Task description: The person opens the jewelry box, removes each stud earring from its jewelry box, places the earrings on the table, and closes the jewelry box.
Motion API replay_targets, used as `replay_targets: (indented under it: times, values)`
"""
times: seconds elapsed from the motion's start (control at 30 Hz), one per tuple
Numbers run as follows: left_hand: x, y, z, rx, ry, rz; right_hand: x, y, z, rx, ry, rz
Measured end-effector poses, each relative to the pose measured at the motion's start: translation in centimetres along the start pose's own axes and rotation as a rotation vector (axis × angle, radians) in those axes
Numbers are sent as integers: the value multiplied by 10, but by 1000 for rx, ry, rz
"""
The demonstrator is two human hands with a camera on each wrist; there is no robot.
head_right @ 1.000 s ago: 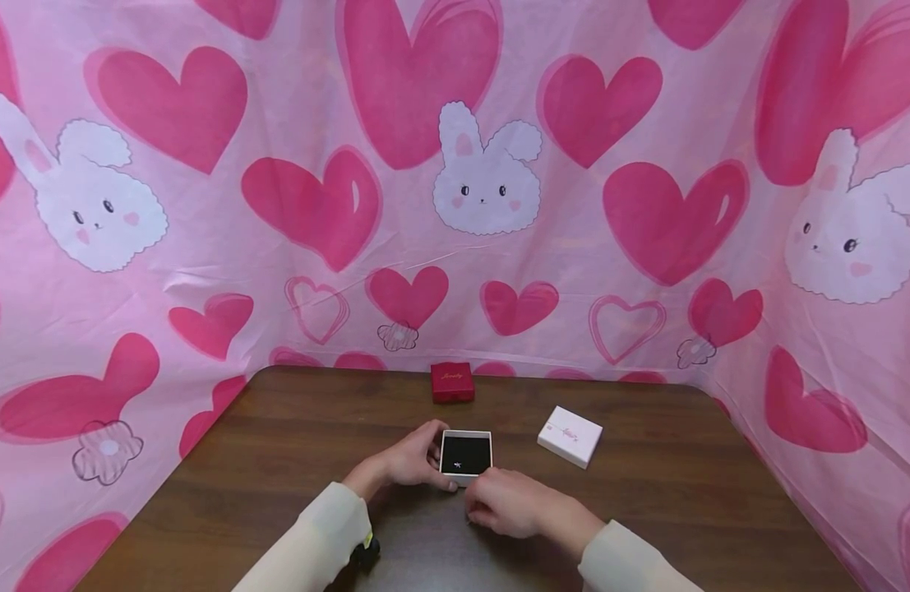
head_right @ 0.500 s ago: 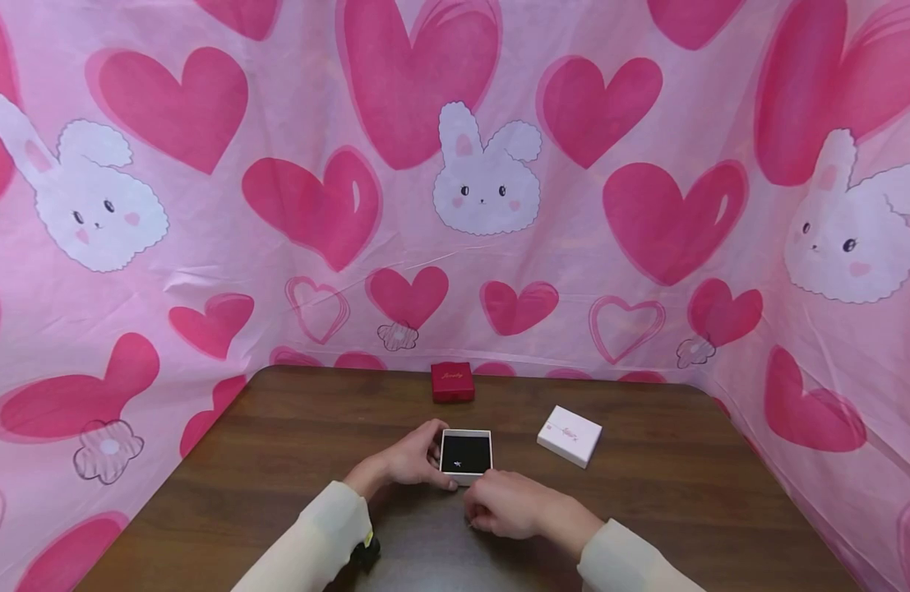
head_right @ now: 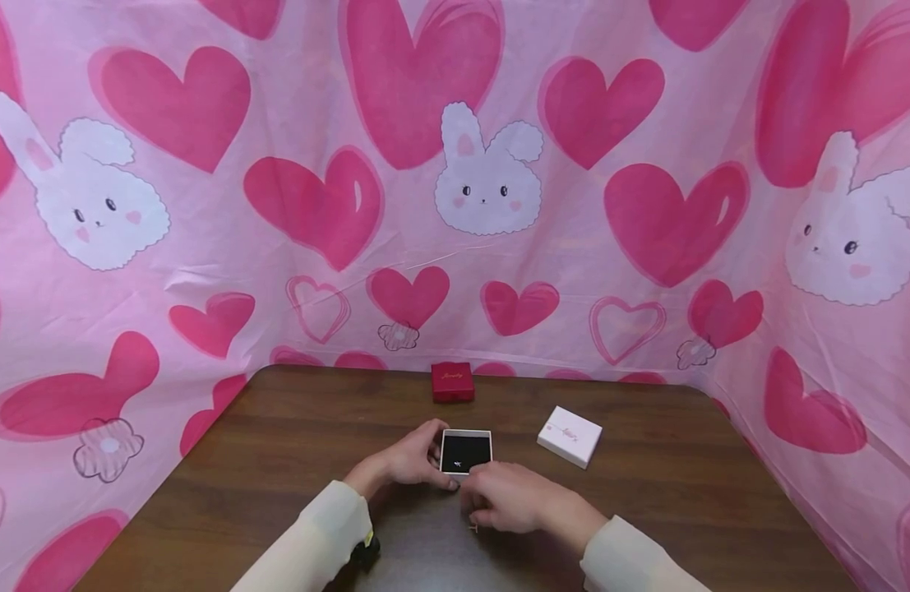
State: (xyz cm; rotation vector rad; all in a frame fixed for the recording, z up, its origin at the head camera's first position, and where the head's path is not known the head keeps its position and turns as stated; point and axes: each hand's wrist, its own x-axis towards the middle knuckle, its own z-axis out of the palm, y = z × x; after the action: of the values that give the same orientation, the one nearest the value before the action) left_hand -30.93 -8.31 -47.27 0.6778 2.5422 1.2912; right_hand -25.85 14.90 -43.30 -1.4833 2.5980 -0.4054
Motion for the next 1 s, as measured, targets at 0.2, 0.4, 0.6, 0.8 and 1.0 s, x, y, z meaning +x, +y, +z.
replay_targets:
  times: [0.2, 0.4, 0.6, 0.8, 1.0]
  values:
    - [1, 2, 0, 8, -9, -17, 1, 3, -9, -44, 69, 35]
    - [0, 1, -2, 1, -31, -50, 2, 7, -14, -61, 112, 61]
    - [-1, 2, -3, 8, -30, -52, 3, 11, -14, -122, 161, 35]
    - [-1, 3, -3, -2, -32, -60, 3, 13, -14, -184, 199, 57]
    - [-1, 3, -4, -12, -34, -63, 6, 17, -15, -192, 204, 94]
